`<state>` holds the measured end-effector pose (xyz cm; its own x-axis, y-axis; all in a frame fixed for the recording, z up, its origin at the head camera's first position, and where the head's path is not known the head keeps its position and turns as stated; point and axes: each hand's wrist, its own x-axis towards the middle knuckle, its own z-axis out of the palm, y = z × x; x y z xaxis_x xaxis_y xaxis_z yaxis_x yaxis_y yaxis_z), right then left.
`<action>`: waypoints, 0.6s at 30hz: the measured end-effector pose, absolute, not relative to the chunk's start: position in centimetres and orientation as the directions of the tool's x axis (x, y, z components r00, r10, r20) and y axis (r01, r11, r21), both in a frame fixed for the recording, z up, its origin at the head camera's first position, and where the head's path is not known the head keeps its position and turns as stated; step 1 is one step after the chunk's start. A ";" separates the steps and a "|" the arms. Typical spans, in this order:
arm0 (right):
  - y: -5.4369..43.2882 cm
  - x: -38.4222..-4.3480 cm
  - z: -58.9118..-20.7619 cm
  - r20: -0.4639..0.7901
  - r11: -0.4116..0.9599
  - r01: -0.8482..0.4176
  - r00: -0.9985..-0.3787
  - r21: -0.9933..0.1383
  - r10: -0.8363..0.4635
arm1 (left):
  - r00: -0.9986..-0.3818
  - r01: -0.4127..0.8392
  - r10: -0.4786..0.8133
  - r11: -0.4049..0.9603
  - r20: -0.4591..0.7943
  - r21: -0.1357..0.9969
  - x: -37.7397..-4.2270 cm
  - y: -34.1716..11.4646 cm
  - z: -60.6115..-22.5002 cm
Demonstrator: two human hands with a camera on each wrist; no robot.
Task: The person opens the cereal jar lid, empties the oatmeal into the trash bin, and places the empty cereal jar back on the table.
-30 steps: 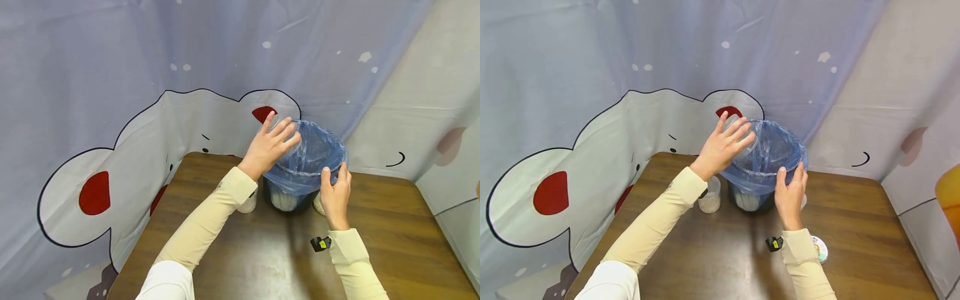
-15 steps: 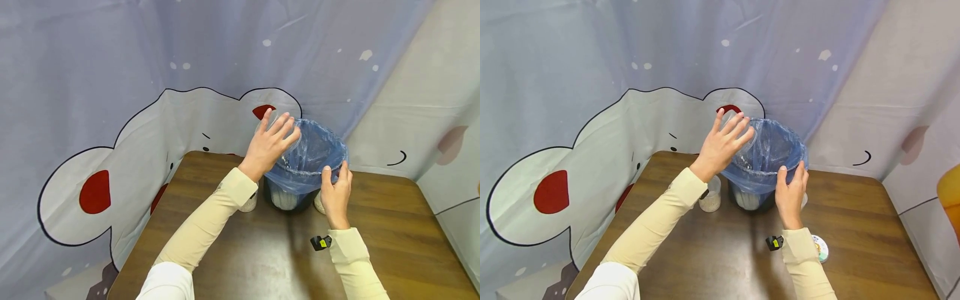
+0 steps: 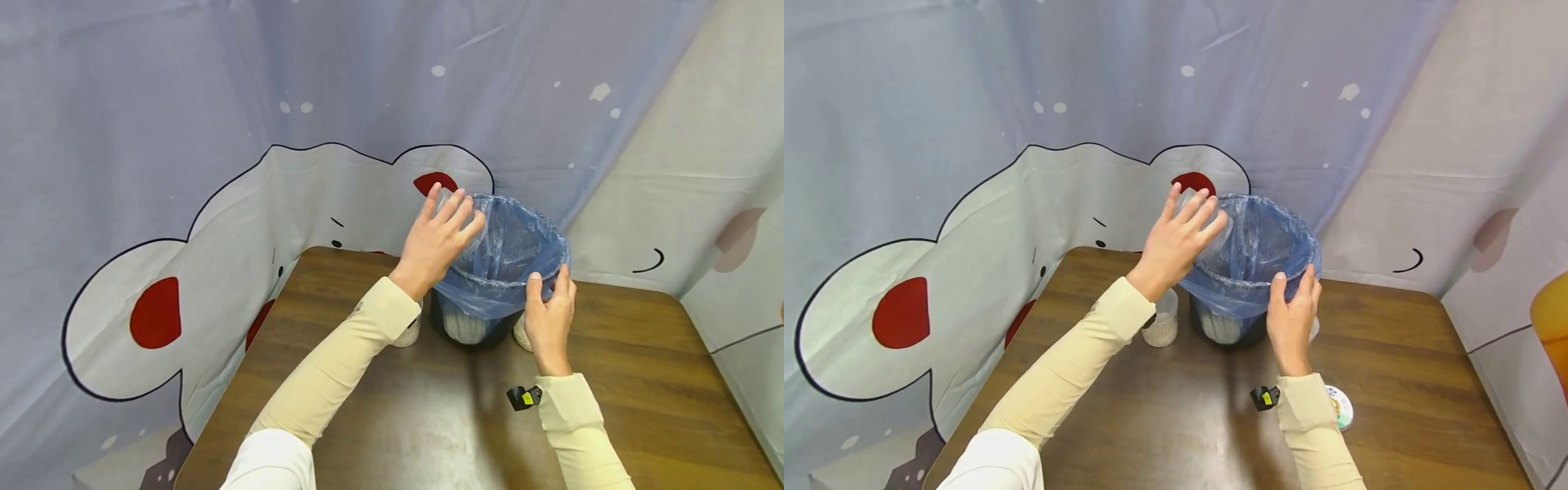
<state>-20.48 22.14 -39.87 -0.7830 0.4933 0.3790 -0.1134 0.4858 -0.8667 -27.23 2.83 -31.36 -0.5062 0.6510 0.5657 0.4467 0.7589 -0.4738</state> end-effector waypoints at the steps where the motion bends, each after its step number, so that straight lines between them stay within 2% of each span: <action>1: 22.1 -20.5 -39.9 0.381 0.487 -0.115 -0.783 -0.866 0.493 | -0.502 0.449 0.670 0.742 0.547 -0.497 -27.1 2.8 -31.4; 5: 22.2 -20.5 -39.9 0.374 0.487 -0.106 -0.783 -0.867 0.496 | -0.446 0.464 0.727 0.686 0.522 -0.560 -27.0 2.9 -31.1; 9: 22.2 -20.5 -39.9 0.368 0.486 -0.098 -0.784 -0.869 0.500 | -0.396 0.475 0.746 0.665 0.535 -0.577 -27.3 3.0 -30.9; 14: 22.2 -20.5 -39.9 0.373 0.489 -0.100 -0.782 -0.866 0.499 | -0.376 0.490 0.702 0.704 0.605 -0.513 -27.6 2.9 -31.5; 18: 22.2 -20.5 -39.9 0.371 0.487 -0.101 -0.783 -0.868 0.500 | -0.301 0.490 0.643 0.738 0.704 -0.464 -27.6 2.9 -31.8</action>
<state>-20.55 22.25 -39.89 -0.7826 0.4998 0.3712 -0.1005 0.4870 -0.8676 -27.59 2.87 -31.79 -0.3013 0.6426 0.7045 0.4900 0.7381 -0.4637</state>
